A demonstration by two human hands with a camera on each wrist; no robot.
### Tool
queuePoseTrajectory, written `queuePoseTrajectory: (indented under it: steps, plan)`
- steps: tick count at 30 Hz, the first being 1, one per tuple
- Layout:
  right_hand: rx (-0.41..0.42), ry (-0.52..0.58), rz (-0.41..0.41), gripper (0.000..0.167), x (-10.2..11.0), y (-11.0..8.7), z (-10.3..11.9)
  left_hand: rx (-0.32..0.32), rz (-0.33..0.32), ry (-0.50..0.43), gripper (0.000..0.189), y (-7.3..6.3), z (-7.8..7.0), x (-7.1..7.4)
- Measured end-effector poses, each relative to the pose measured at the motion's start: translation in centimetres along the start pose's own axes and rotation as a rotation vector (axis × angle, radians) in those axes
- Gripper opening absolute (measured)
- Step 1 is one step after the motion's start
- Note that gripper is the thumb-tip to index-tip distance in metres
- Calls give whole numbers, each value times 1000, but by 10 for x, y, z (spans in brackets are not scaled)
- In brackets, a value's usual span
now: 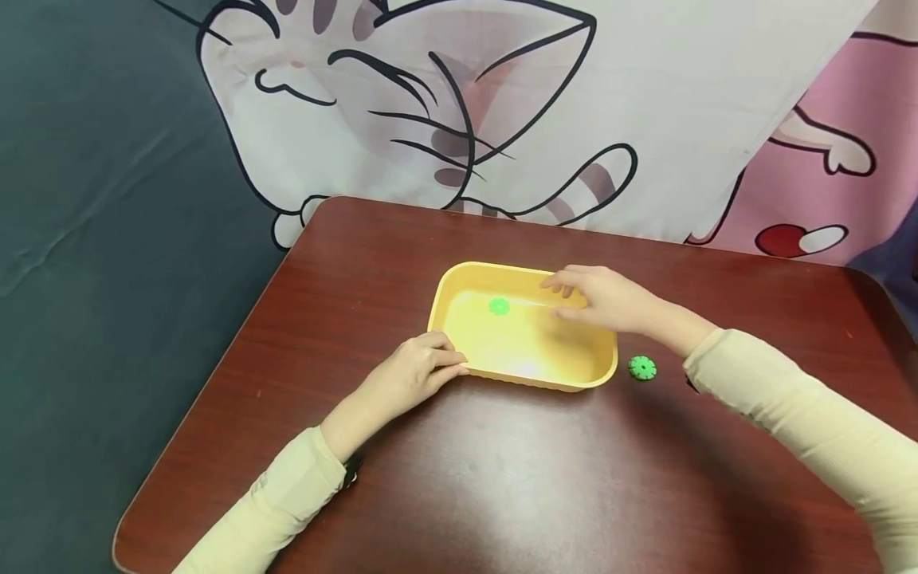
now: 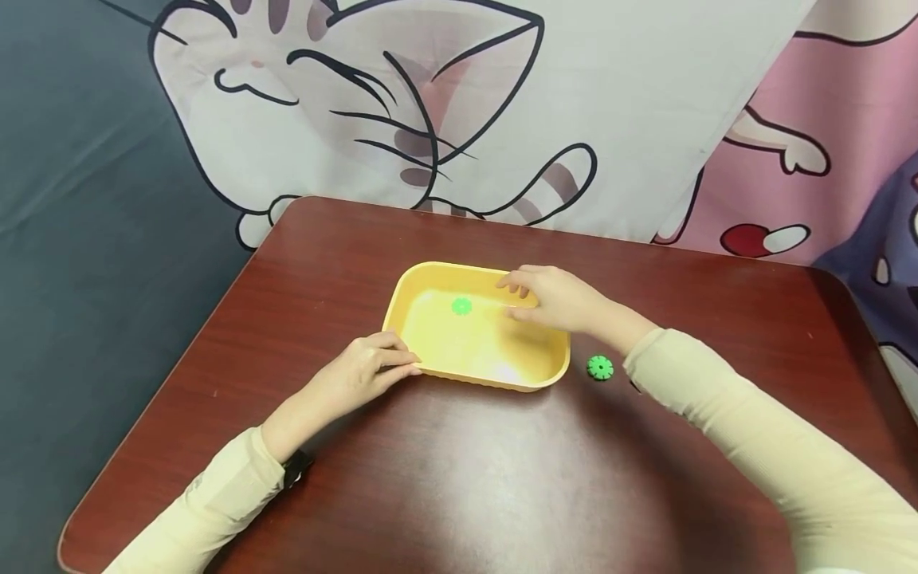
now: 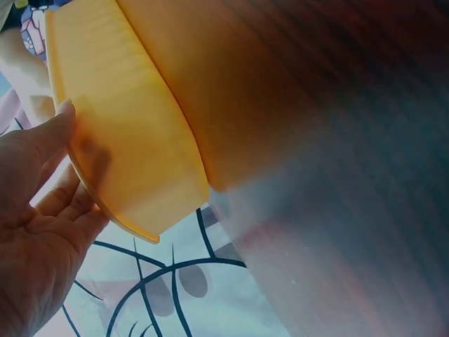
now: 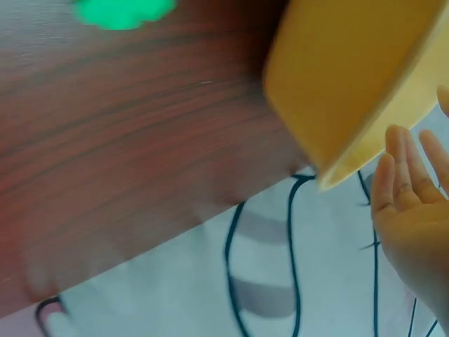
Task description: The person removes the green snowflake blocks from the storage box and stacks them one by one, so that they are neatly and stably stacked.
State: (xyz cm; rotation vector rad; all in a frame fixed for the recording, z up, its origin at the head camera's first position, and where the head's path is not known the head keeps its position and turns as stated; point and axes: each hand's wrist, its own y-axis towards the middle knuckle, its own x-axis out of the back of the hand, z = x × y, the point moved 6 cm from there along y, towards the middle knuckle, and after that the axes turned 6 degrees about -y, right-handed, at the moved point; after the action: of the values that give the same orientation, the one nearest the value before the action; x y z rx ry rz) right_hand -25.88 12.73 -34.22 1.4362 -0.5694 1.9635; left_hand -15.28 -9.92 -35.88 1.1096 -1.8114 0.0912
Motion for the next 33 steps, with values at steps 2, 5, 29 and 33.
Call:
queuePoseTrajectory:
  steps: [2,5,29,33]
  plan:
    - [25,-7,35,35,-5,13,4,-1,1,1,8,0,0,0]
    - [60,-21,56,35,-9,27,8,-2,8,2,8,0,-1,0]
    - [48,-197,287,48,-60,60,32,-24,-5,7,9,1,-1,-3]
    - [58,-156,248,44,-61,60,32,-16,-3,16,9,1,1,-3]
